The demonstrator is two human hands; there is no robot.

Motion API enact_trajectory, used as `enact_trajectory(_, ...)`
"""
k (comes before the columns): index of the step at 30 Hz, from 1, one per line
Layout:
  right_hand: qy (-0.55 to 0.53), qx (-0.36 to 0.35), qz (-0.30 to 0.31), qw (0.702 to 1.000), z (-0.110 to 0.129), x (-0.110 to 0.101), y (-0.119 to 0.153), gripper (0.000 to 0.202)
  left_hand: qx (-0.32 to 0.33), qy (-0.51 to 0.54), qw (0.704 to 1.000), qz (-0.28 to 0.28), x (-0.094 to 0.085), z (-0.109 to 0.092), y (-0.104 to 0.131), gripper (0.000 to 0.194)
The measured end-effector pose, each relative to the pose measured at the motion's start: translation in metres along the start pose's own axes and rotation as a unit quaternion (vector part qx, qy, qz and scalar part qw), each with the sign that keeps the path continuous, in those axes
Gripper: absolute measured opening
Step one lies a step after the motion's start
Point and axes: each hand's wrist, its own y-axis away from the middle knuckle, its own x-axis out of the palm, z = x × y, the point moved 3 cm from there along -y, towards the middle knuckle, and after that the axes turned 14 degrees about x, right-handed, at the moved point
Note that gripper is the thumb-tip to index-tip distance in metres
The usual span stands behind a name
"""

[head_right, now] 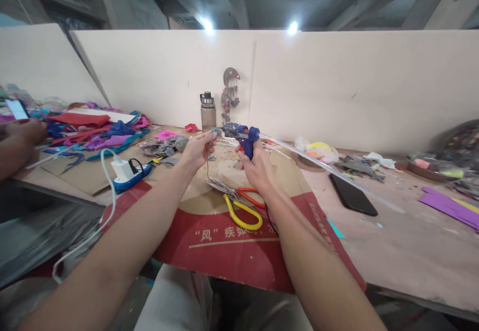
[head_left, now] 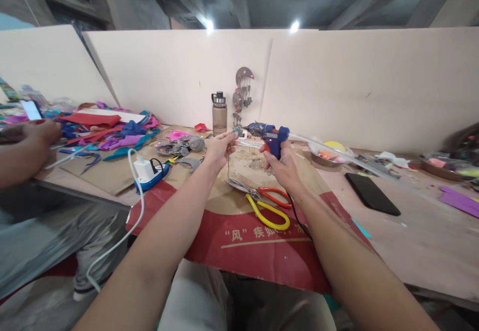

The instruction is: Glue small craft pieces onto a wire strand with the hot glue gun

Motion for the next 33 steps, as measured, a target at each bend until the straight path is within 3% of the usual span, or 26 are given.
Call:
enact_trajectory(9, 0.140, 0.003, -0.021, 0.990, 0.037, -0.010, 0.014, 0.020, 0.007, -0.006, 0.999, 0.033, 0.000, 0.005, -0.003, 0.024)
enact_trajectory(18, 0.158, -0.038, -0.026, 0.986, 0.032, -0.008, 0.014, 0.029, 0.016, -0.042, 0.998, 0.049, 0.004, 0.003, 0.000, 0.026)
enact_trajectory(33, 0.181, -0.012, -0.036, 0.983, 0.021, -0.003, 0.010, 0.031, 0.037, -0.074, 0.996, 0.036, 0.005, 0.000, 0.003, 0.022)
